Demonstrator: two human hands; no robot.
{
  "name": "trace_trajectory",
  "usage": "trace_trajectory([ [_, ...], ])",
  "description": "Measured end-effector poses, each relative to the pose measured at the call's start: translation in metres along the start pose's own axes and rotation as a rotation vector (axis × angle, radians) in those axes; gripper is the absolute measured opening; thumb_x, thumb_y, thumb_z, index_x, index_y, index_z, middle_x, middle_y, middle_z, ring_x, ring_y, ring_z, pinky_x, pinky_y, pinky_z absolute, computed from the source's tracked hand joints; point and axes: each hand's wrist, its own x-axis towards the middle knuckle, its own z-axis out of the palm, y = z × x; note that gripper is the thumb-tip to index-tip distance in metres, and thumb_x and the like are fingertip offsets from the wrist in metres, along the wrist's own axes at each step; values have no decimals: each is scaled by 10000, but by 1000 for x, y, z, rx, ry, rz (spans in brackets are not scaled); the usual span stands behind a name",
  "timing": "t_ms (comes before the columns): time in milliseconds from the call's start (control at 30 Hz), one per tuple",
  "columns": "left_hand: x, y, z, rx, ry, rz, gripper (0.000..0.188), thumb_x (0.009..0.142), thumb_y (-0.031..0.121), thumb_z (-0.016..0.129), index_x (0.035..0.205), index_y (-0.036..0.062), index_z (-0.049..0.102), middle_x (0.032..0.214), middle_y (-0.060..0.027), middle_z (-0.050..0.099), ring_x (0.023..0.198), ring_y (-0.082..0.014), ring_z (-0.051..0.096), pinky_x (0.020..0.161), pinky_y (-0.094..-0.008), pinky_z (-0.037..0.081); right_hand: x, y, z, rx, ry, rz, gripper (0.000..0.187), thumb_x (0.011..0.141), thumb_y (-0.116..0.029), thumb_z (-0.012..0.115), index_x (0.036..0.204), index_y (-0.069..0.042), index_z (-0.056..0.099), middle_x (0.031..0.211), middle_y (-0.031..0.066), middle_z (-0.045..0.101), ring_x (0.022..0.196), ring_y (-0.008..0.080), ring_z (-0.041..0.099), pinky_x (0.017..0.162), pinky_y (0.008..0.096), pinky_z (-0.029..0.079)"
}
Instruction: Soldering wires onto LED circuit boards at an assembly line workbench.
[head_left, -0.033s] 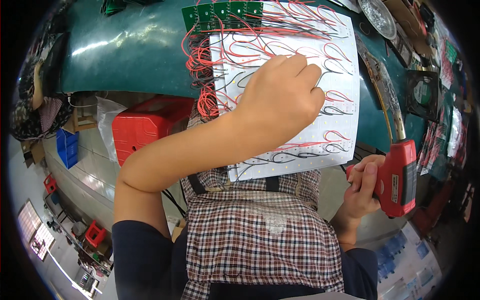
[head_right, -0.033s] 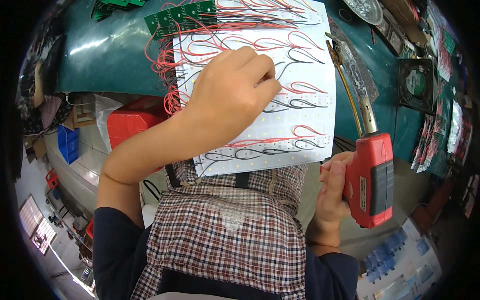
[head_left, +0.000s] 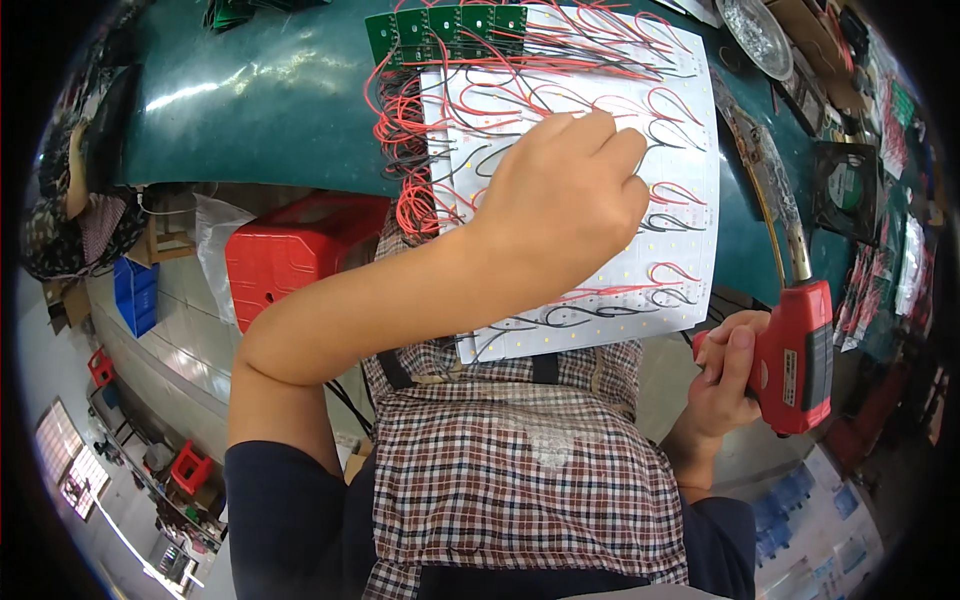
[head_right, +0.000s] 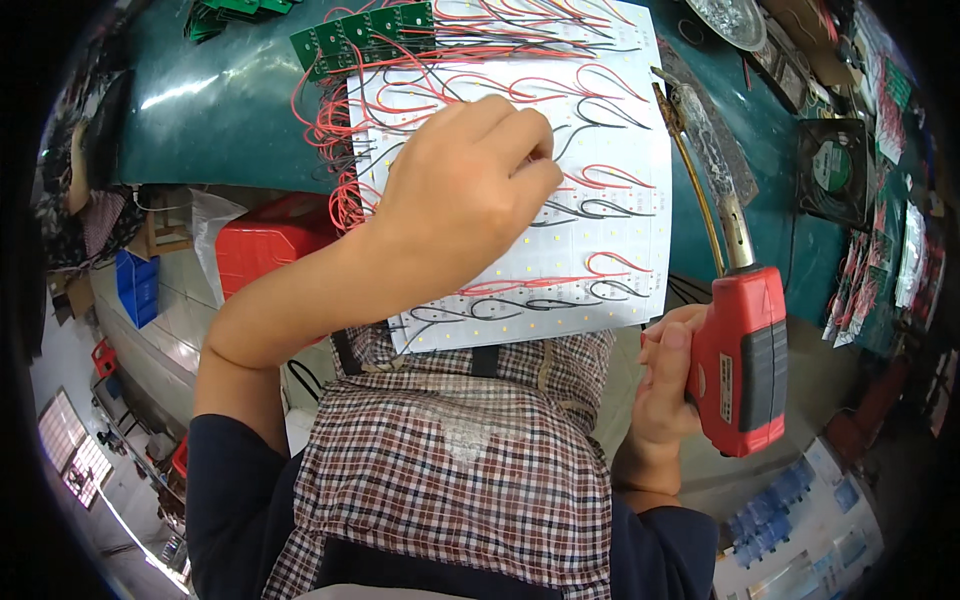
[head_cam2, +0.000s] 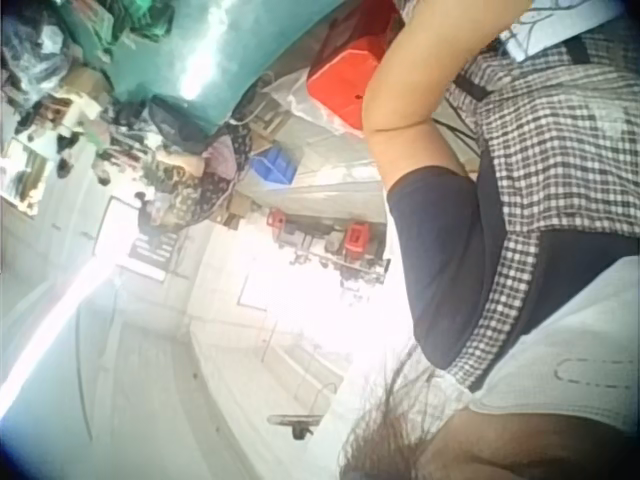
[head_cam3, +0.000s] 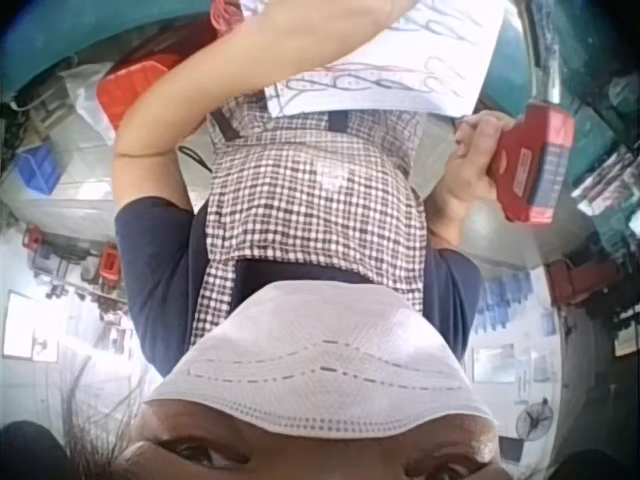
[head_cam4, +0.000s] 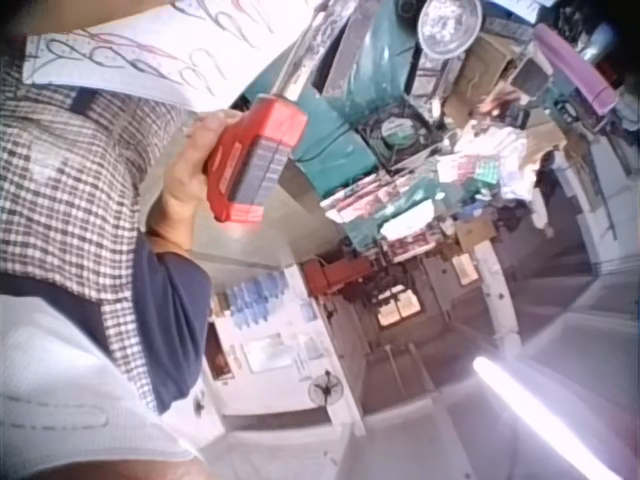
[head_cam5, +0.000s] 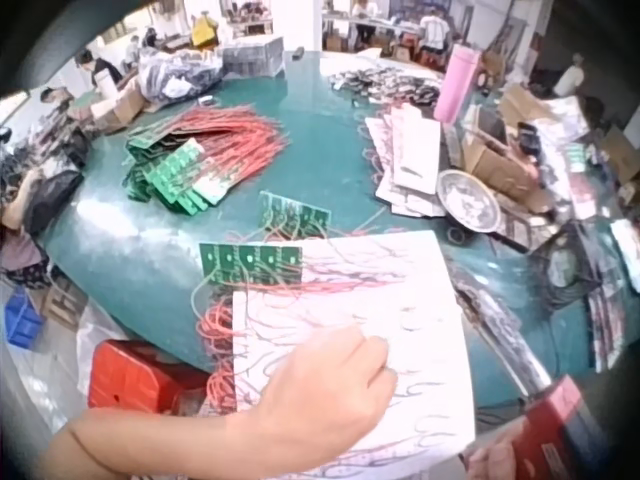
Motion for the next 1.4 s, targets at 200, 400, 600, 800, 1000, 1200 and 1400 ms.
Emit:
trace_trajectory([
  [200, 4, 3, -19, -18, -82, -71, 168, 713, 72, 653, 881, 68, 665, 750, -48, 601, 743, -229, 604, 661, -366, 498, -1, 3, -2, 4, -4, -4, 126, 937, -68, 563, 860, 22, 518, 726, 84, 557, 425, 48, 338, 416, 221, 340],
  [400, 20, -65, -46, 362, 235, -88, 79, 758, 145, 655, 782, 71, 641, 716, -62, 616, 740, -261, 635, 646, -381, 511, -2, 3, -4, 19, -32, -5, 122, 939, -70, 560, 868, 21, 522, 731, 81, 555, 441, 44, 349, 416, 219, 342],
  [600, 29, -69, -67, 242, -26, -235, 127, 748, 76, 709, 817, 54, 605, 835, -118, 543, 845, -310, 572, 756, -405, 472, -2, 1, -3, 13, -55, -18, 114, 944, -72, 554, 904, 28, 517, 731, 81, 554, 448, 38, 350, 416, 211, 339],
  [800, 0, -140, -41, 88, 34, 24, 101, 814, 107, 678, 851, 40, 614, 888, -135, 572, 902, -336, 585, 797, -418, 480, -2, -3, 0, 50, -67, -29, 114, 942, -72, 557, 910, 31, 518, 725, 84, 558, 441, 38, 343, 410, 212, 341],
  [1000, 44, -104, -74, 61, -449, -270, 111, 867, 120, 631, 923, 25, 613, 927, -160, 590, 943, -352, 590, 826, -414, 484, -4, 1, -2, 39, -22, 0, 121, 938, -69, 567, 875, 25, 526, 714, 82, 556, 436, 36, 338, 409, 211, 342],
  [1200, 52, -115, -77, -28, -548, -311, 142, 837, 110, 617, 928, 5, 651, 951, -177, 640, 950, -346, 622, 834, -410, 496, -4, 4, -4, 41, -46, -18, 122, 942, -72, 570, 886, 25, 522, 712, 79, 555, 434, 35, 334, 409, 211, 340],
  [1400, 64, -112, -81, -9, -615, -328, 154, 829, 127, 623, 896, -5, 669, 900, -197, 671, 906, -352, 648, 803, -425, 505, -4, 4, -5, 47, -40, -5, 116, 944, -74, 568, 929, 29, 516, 711, 79, 553, 436, 32, 334, 410, 208, 338],
])
